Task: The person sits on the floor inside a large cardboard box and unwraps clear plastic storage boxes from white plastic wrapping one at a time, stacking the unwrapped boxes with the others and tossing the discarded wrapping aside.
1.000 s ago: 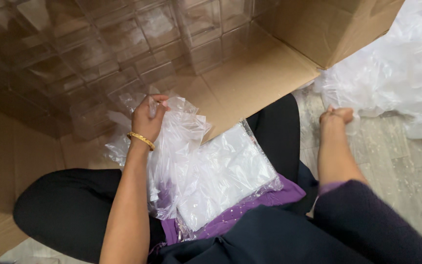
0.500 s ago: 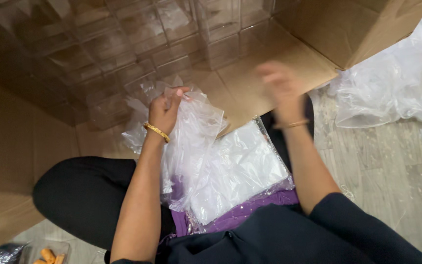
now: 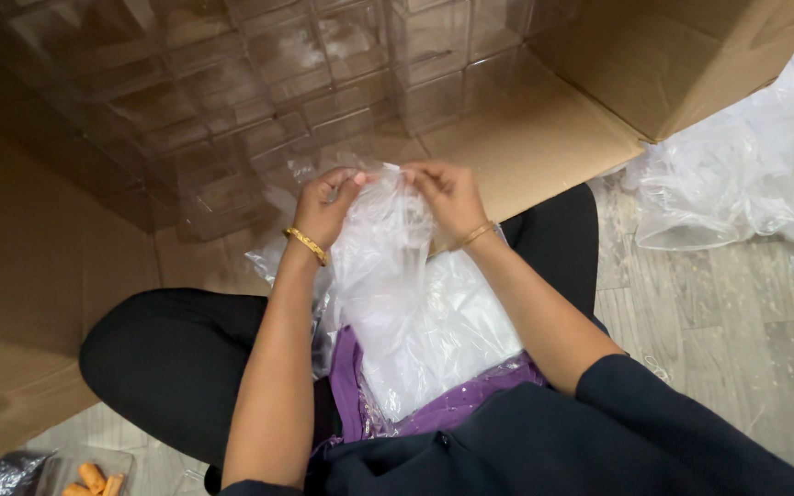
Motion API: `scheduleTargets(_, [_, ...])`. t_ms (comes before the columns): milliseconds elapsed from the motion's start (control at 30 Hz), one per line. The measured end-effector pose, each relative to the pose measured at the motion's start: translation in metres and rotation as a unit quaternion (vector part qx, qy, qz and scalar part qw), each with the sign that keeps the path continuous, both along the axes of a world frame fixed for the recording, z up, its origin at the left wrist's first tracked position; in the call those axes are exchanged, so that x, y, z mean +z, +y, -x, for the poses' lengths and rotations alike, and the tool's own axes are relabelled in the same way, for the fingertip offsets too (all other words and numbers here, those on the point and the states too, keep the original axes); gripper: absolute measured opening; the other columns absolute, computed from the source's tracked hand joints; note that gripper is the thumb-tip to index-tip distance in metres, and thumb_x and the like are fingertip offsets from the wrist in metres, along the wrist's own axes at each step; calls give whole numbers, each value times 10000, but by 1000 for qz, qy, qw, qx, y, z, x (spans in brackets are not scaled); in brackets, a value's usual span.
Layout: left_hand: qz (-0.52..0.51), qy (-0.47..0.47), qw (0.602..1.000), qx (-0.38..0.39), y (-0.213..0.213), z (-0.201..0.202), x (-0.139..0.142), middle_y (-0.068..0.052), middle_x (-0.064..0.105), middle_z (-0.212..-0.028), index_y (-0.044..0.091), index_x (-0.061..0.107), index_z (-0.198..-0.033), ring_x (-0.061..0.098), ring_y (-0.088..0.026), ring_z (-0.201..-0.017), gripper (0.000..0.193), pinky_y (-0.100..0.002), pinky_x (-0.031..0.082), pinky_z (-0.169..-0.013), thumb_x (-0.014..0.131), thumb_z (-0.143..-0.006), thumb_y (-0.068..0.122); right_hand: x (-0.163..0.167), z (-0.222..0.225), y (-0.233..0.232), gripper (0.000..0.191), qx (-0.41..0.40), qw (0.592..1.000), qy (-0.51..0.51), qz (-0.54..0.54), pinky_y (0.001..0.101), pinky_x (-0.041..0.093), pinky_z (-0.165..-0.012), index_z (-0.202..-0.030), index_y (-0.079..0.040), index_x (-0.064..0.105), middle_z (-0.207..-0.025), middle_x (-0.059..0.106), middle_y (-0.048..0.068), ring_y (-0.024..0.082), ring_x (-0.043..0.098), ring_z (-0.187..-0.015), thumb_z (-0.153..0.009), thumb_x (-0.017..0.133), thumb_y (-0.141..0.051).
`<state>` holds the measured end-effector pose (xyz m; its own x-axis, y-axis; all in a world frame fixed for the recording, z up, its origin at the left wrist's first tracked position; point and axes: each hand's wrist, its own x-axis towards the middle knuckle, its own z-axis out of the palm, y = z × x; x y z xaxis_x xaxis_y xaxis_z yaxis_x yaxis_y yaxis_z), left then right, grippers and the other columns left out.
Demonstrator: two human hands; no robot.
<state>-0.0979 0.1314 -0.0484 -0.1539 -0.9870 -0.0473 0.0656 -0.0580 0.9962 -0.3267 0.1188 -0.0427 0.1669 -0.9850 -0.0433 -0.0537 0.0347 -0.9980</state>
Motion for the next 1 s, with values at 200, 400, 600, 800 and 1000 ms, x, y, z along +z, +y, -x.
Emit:
scheduleTargets(200, [-170,230,958,-6,0,-13,11,1,747,-962,93,701,-1015,683,-105,-893,246,-283,566,-819,614,-988,322,10,7,-11,173,112,902,-345,-234,259,530,-580,-947,-55,704,-765,662,-8,88,626,-654,-1065,698,-182])
scheduleTargets(400, [-128,126,983,40,-39,-37,-4,21,648,-872,132,627,-959,548,-110,-760,267,-288,412,-647,713,-1020,377,28,16,-44,184,151,858,-473,-130,376,568,-593,-837,-110,631,-762,645,43,188,677,-684,-985,626,-219])
scheduleTargets(600, [102,-444,872,178,-67,-28,-15,-171,728,-916,138,667,-1145,691,-373,-844,216,-490,541,-742,660,-960,250,26,-43,-116,154,21,988,66,139,290,485,-718,-1087,-65,706,-912,637,14,116,592,-820,-962,647,-130])
scheduleTargets(800, [4,-549,812,201,-82,-4,-16,-185,709,-1131,197,606,-1368,686,-441,-897,478,-539,542,-737,577,-901,101,10,-60,-119,192,69,930,218,287,305,501,-741,-1101,-50,705,-949,654,40,140,609,-849,-950,659,-159])
scheduleTargets(1000, [67,-466,858,205,-75,-8,-32,-208,713,-1046,158,612,-1400,693,-425,-889,537,-506,546,-753,598,-872,64,-4,-48,-102,235,83,936,220,261,320,516,-764,-1114,-34,703,-987,672,65,163,626,-878,-939,672,-187])
